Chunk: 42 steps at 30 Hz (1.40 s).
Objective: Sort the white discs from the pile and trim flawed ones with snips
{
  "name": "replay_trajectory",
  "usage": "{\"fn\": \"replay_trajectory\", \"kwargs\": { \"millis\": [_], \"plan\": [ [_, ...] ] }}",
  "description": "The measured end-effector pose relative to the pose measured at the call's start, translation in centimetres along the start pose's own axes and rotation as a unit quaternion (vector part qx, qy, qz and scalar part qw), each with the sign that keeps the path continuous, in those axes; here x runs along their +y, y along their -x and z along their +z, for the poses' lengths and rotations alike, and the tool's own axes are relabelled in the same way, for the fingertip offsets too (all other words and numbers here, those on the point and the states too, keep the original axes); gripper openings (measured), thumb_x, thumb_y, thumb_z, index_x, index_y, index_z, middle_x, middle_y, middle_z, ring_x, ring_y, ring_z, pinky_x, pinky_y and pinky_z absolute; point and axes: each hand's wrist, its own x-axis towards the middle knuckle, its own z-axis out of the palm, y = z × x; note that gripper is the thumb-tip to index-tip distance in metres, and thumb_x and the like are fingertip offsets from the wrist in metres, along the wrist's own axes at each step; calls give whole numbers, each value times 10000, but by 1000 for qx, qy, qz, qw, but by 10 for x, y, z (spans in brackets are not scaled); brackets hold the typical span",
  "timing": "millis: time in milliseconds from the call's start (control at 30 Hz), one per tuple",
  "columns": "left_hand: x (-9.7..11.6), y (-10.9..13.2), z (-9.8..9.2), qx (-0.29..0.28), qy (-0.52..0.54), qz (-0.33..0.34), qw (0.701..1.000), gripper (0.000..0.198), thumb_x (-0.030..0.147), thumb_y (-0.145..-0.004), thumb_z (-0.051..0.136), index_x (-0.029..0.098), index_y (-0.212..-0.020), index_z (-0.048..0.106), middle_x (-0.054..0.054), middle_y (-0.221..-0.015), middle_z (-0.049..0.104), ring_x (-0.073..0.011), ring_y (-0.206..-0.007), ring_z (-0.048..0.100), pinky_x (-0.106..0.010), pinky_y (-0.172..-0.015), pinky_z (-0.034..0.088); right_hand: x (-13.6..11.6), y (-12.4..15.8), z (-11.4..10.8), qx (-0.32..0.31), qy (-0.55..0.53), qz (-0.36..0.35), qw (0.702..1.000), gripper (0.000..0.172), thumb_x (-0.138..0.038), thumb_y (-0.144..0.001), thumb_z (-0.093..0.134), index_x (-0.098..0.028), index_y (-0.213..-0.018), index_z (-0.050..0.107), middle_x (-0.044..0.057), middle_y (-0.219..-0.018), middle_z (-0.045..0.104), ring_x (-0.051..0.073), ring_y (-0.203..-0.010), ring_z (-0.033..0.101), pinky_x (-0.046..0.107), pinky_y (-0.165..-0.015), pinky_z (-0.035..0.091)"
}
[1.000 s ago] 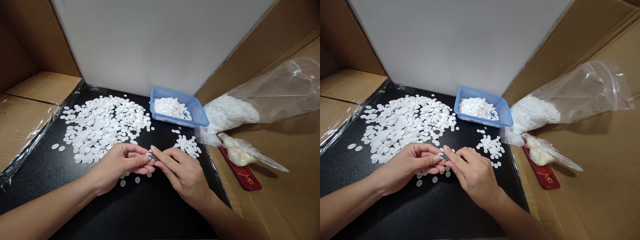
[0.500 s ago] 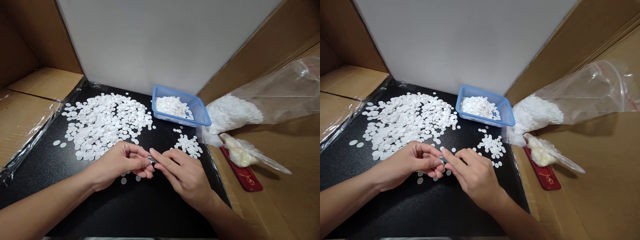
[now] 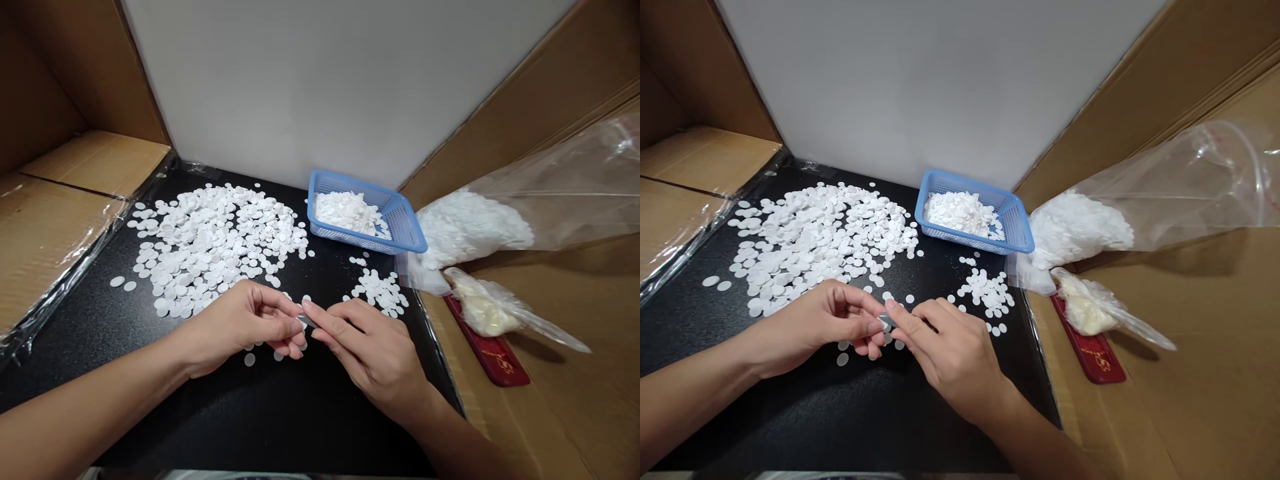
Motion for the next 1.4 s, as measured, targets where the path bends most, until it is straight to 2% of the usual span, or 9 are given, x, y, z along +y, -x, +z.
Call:
{"fn": "replay_trajectory", "kwargs": {
  "millis": [133, 367, 533, 833, 1033, 1200, 1400],
  "plan": [
    [1, 1, 0, -1, 0, -4, 1000, 127, 236, -818, 754, 121, -766, 771, -34, -699, 727, -97, -645, 674, -150, -609, 523, 0, 0, -1, -1, -1, 0, 1000, 307, -155, -988, 564, -120, -1268, 684, 53, -779, 664, 144, -691, 589, 259, -598, 492],
    [2, 3, 1, 9, -23, -11, 1000, 150, 270, -818, 753, 125, -817, 793, -45, -686, 730, -104, -625, 656, -170, -603, 518, -1, 0, -1, 0, -6, 1, 1000, 305, -149, -992, 554, -119, -1265, 685, 55, -781, 673, 146, -687, 595, 265, -591, 495],
    [4, 2, 0, 0, -25, -14, 1000, 115, 240, -810, 752, 132, -808, 791, -31, -675, 726, -97, -608, 649, -158, -570, 498, -1, 0, -2, -6, -7, 1, 1000, 328, -159, -990, 561, -154, -1298, 673, 50, -785, 672, 149, -693, 600, 263, -585, 492],
    [4, 4, -2, -10, -31, -19, 999, 105, 222, -826, 732, 138, -793, 786, -22, -679, 730, -91, -597, 652, -155, -562, 498, -1, 0, -2, -11, -3, -7, 1000, 272, -150, -988, 559, -99, -1211, 706, 55, -777, 675, 145, -676, 575, 255, -567, 472],
    [5, 5, -3, -14, -35, -30, 999, 72, 204, -786, 749, 145, -767, 785, -18, -664, 727, -101, -589, 650, -176, -580, 515, -2, 0, -4, -24, 7, -13, 1000, 289, -162, -1003, 537, -157, -1241, 701, 43, -775, 680, 134, -681, 591, 245, -582, 490],
    [5, 6, -4, -19, -42, -39, 998, 67, 202, -775, 750, 147, -774, 787, -26, -673, 736, -107, -593, 657, -180, -582, 521, -1, 0, -6, -40, 11, -28, 999, 275, -147, -990, 554, -129, -1212, 716, 47, -774, 681, 135, -673, 587, 250, -593, 497],
    [3, 5, -6, -25, -51, -41, 998, 97, 249, -761, 775, 155, -781, 783, -32, -688, 744, -128, -608, 679, -212, -613, 546, 2, 0, -7, -45, 22, -39, 998, 297, -172, -998, 552, -168, -1256, 699, 32, -771, 680, 129, -655, 575, 253, -588, 474]
  ]
}}
